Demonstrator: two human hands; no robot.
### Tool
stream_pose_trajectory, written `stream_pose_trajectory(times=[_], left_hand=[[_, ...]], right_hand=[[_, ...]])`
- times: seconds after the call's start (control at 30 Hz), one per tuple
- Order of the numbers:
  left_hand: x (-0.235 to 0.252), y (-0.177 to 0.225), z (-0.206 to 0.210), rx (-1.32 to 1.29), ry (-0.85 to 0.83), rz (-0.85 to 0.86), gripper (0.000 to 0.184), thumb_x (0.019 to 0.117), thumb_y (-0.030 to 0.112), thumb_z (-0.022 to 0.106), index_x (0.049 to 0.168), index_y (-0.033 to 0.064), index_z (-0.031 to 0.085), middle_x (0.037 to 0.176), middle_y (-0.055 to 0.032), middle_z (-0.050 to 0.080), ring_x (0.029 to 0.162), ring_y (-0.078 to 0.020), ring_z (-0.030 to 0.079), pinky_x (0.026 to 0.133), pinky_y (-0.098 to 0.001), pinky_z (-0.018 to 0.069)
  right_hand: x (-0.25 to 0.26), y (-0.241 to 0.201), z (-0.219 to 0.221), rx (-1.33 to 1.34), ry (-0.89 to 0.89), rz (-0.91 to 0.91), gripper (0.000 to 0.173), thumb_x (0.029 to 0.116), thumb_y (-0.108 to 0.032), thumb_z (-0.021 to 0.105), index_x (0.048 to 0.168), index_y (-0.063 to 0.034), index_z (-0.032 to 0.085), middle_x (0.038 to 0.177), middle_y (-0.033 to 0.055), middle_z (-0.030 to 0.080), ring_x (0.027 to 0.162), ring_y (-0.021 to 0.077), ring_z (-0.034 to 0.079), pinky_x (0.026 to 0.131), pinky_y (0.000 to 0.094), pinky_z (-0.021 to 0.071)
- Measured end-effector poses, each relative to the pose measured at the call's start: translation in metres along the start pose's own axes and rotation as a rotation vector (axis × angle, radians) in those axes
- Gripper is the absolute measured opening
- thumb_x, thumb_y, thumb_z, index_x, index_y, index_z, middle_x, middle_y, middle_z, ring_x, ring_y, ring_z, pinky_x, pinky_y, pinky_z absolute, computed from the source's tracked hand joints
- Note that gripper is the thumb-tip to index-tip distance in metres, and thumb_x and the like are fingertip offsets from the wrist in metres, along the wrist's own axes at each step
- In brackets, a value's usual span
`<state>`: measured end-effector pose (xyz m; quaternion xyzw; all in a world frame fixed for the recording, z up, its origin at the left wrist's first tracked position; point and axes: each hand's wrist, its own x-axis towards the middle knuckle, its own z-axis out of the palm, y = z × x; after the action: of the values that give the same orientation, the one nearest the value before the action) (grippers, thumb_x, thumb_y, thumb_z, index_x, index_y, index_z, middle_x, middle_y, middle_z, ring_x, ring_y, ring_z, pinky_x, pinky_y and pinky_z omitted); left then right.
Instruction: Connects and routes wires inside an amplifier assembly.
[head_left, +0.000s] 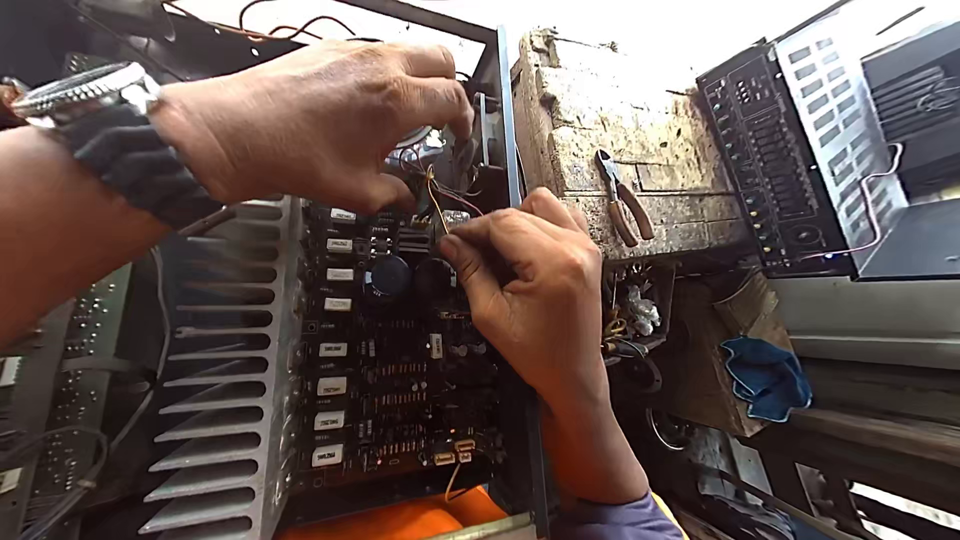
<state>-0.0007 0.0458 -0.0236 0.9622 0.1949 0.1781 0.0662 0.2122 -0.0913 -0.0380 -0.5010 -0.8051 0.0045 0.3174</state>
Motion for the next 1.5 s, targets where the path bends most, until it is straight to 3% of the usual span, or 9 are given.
stream_pose_trajectory(times=[0.2,0.33,0.57,0.73,0.9,1.0,1.1,1.27,1.5], left_hand=[[-0.001,-0.005,0.003,-0.036,-0.043,0.046,0.021,0.0898,0.02,0.06,0.105,0.0169,0.074,0.112,-0.0019,0.064,0.1,-0.0162,0.064,0.078,-0.0361,0.0557],[-0.002,-0.011,0.003,-0.059,-0.041,0.057,0.016,0.0914,0.025,0.061,0.091,0.0154,0.075,0.104,-0.0018,0.065,0.096,-0.0159,0.063,0.076,-0.0344,0.0546],[-0.005,-0.011,0.002,-0.077,-0.015,-0.045,0.019,0.0864,0.032,0.07,0.098,0.0163,0.071,0.109,0.0004,0.064,0.1,-0.0124,0.064,0.081,-0.0289,0.0567],[-0.003,-0.011,0.002,-0.151,-0.053,-0.048,0.018,0.0868,0.025,0.061,0.097,0.0171,0.073,0.113,0.001,0.063,0.109,-0.0129,0.06,0.088,-0.029,0.054],[-0.003,-0.008,-0.004,-0.184,-0.031,-0.042,0.021,0.0918,0.025,0.055,0.087,0.0164,0.074,0.099,0.0025,0.064,0.093,-0.0074,0.06,0.074,-0.0245,0.0504],[-0.003,-0.006,-0.006,-0.182,-0.026,-0.031,0.016,0.0874,0.025,0.061,0.087,0.0176,0.075,0.093,0.0041,0.063,0.083,-0.0046,0.059,0.065,-0.0216,0.0484],[-0.004,-0.002,-0.002,-0.147,-0.037,-0.044,0.012,0.0863,0.026,0.067,0.091,0.0175,0.073,0.089,0.0052,0.06,0.08,-0.0055,0.058,0.064,-0.0227,0.0481],[0.001,0.007,0.012,-0.018,-0.018,-0.127,0.011,0.0814,0.023,0.068,0.089,0.0147,0.068,0.086,0.0,0.058,0.077,-0.0155,0.059,0.064,-0.0368,0.0497],[0.002,0.003,0.015,-0.048,-0.017,-0.138,0.012,0.0833,0.023,0.068,0.092,0.0202,0.075,0.088,0.0029,0.06,0.08,-0.0135,0.06,0.066,-0.0375,0.05]], right_hand=[[-0.007,0.003,0.002,0.034,0.016,0.042,0.012,0.0943,-0.021,0.071,0.096,-0.0122,0.078,0.079,-0.0056,0.066,0.082,0.0128,0.056,0.073,0.0328,0.0411],[-0.01,0.003,0.004,0.032,0.011,0.056,0.013,0.0954,-0.02,0.068,0.098,-0.0126,0.079,0.075,-0.0047,0.058,0.081,0.0139,0.052,0.071,0.032,0.0398],[-0.01,0.006,0.009,0.061,0.029,0.04,0.015,0.0962,-0.019,0.067,0.094,-0.0127,0.08,0.071,-0.0045,0.057,0.077,0.0133,0.051,0.07,0.031,0.0386],[-0.009,0.005,0.01,0.008,0.016,0.047,0.018,0.0972,-0.022,0.065,0.1,-0.0125,0.08,0.072,-0.004,0.058,0.076,0.0141,0.052,0.07,0.0319,0.039],[-0.008,0.002,0.009,-0.069,-0.025,0.036,0.023,0.0991,-0.025,0.064,0.108,-0.0111,0.079,0.074,-0.0018,0.058,0.076,0.016,0.051,0.068,0.032,0.0386],[-0.007,0.002,0.007,-0.088,-0.036,0.036,0.02,0.099,-0.025,0.063,0.098,-0.0117,0.078,0.071,-0.0029,0.054,0.074,0.0153,0.049,0.066,0.0317,0.0364],[-0.002,0.003,0.005,-0.134,-0.059,0.016,0.019,0.0975,-0.026,0.065,0.094,-0.0118,0.076,0.07,-0.0029,0.053,0.073,0.0161,0.049,0.064,0.0316,0.036],[0.013,0.005,0.004,-0.246,-0.124,-0.021,0.018,0.0956,-0.029,0.067,0.091,-0.0128,0.074,0.07,-0.0016,0.054,0.072,0.0187,0.053,0.059,0.0327,0.0379],[0.022,0.008,0.008,-0.191,-0.058,-0.06,0.019,0.0931,-0.022,0.064,0.077,-0.013,0.069,0.073,-0.0013,0.053,0.079,0.0187,0.053,0.063,0.0333,0.0384]])
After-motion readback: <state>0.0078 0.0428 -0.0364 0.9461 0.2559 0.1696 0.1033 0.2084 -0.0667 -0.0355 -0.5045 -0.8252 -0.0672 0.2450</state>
